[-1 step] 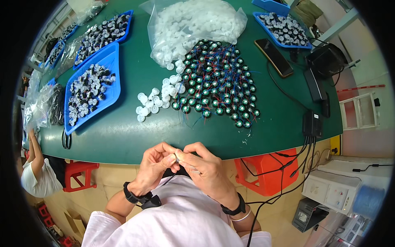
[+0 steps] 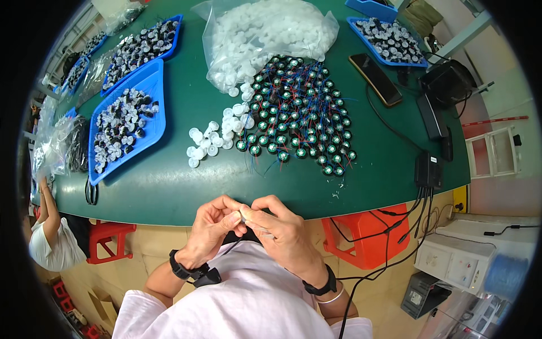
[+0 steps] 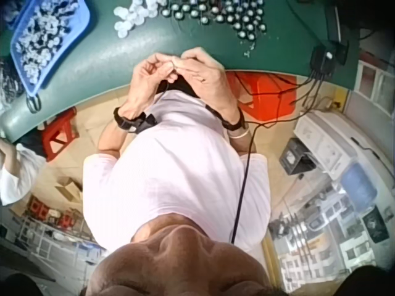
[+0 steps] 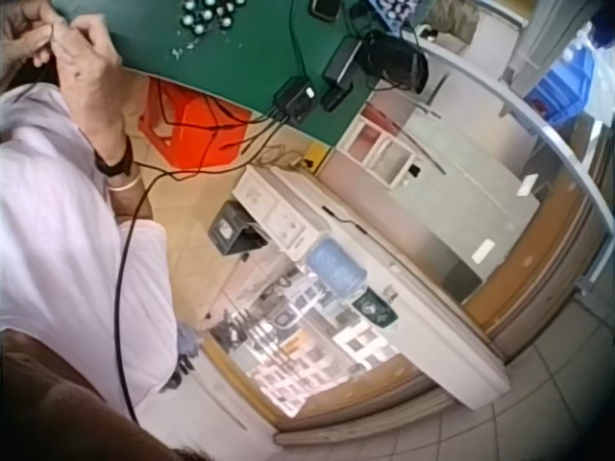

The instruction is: Assembling small LED lighting components by fitting caps and wires together.

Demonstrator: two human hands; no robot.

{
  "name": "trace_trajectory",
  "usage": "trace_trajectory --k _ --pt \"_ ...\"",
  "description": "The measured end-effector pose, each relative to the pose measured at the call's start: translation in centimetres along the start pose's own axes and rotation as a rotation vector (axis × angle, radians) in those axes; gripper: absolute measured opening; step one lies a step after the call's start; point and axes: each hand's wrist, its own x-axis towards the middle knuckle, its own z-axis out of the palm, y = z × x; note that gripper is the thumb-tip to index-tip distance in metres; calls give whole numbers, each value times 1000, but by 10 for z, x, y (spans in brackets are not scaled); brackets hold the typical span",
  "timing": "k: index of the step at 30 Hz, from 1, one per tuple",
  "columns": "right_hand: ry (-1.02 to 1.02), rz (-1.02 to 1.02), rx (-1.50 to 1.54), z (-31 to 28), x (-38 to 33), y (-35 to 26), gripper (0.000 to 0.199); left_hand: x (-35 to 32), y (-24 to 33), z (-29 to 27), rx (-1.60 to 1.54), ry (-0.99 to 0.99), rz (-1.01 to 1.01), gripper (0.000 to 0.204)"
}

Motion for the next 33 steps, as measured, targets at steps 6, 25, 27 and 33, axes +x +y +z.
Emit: trace_trajectory --k 6,25,27,33 --pt "86 294 391 -3 -1 3 26 5 0 3 -55 14 50 24" --pt "150 54 165 1 -4 16 15 5 6 5 0 -40 -9 18" --pt "142 -13 80 1 -3 13 16 4 10 4 68 -68 -46 18" --pt "126 -69 -118 4 -5 0 13 7 23 4 301 -159 -74 20"
